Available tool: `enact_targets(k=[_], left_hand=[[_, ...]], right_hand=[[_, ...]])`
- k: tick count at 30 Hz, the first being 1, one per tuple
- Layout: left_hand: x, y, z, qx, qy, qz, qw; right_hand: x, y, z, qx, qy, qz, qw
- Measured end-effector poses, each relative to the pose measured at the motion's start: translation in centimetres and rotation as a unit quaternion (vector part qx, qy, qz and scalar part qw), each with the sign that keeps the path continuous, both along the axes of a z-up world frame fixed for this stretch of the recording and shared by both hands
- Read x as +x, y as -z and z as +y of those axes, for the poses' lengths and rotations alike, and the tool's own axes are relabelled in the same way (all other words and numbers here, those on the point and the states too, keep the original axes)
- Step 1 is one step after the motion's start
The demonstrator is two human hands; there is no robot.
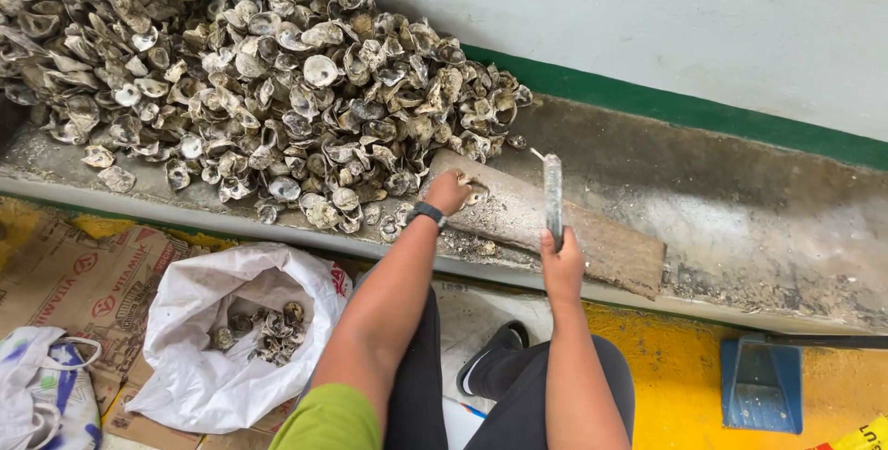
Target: The person is cleaning oyster shells by scraping them with a small tool and picking them from a pile.
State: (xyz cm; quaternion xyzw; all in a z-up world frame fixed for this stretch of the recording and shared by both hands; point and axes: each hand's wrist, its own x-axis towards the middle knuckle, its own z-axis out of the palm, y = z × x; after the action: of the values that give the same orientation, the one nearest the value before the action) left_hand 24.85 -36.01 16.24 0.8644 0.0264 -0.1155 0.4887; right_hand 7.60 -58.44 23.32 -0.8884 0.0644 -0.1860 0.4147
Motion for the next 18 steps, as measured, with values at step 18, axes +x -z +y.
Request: enact_targets(k=[18], left_hand=[[-21.9, 10.2, 32.6, 0.36, -0.075, 0.163, 0.916]], right_hand=[[1.1, 0.2, -0.7, 0.508, 0.096, 0.108, 0.849]])
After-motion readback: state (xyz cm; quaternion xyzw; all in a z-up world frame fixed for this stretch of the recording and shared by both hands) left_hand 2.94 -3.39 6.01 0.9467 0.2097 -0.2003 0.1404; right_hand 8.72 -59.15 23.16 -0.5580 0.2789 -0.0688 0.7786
